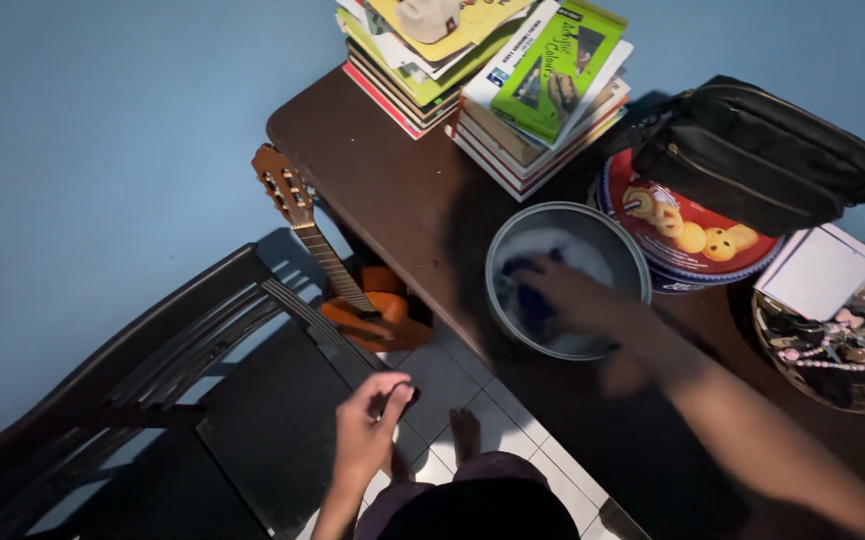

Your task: Cleaning a wooden chair and bench using a wet cloth dipped in soapy water.

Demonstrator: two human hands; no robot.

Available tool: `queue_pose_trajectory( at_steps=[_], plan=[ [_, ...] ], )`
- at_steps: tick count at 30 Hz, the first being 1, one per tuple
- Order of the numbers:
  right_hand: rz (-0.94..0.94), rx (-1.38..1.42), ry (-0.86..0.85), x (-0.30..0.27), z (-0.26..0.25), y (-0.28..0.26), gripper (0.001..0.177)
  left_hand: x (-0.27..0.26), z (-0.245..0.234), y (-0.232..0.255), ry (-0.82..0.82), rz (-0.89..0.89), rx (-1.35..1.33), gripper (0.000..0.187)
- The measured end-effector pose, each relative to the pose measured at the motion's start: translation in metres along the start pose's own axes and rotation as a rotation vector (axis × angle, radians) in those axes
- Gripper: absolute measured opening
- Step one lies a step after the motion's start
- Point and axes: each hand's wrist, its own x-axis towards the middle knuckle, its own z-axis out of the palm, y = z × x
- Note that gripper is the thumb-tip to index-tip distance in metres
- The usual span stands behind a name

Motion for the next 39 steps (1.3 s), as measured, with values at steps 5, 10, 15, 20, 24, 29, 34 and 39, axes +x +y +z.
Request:
queue_pose_trajectory(
  at_steps=[5,10,15,20,24,29,34,39],
  plan=[
    [-0.061,0.092,0.213,0.005,0.006,0.022,0.054,-0.011,-0.012,-0.053,0.036,-0.081,-0.211,0.020],
    [0.017,0.267,0.406,-0.055,-0.096,-0.028,0.036,-0.013,-0.020,-0.050,0.016,-0.084,-0.217,0.021],
    [-0.016,0.334,0.731,-0.100,-0.150,-0.045,0.017,-0.005,-0.025,-0.042,-0.023,-0.056,-0.223,0.020],
    [0.088,0.352,0.762,-0.107,-0.162,-0.059,0.023,0.002,-0.025,-0.035,-0.035,-0.040,-0.234,0.020],
    [0.077,0.384,0.506,-0.078,-0.105,-0.027,0.025,0.002,-0.024,-0.038,-0.053,-0.076,-0.239,0.020],
    [0.000,0.085,0.241,-0.040,-0.036,0.008,0.040,0.002,-0.023,-0.047,-0.060,-0.078,-0.250,0.019],
    [-0.044,0.071,0.212,-0.008,-0.011,-0.008,0.064,0.001,-0.016,-0.054,-0.080,-0.100,-0.256,0.019],
    [0.029,0.177,0.204,0.016,0.002,0.007,0.087,0.004,-0.014,-0.057,-0.095,-0.087,-0.255,0.019]
  ],
)
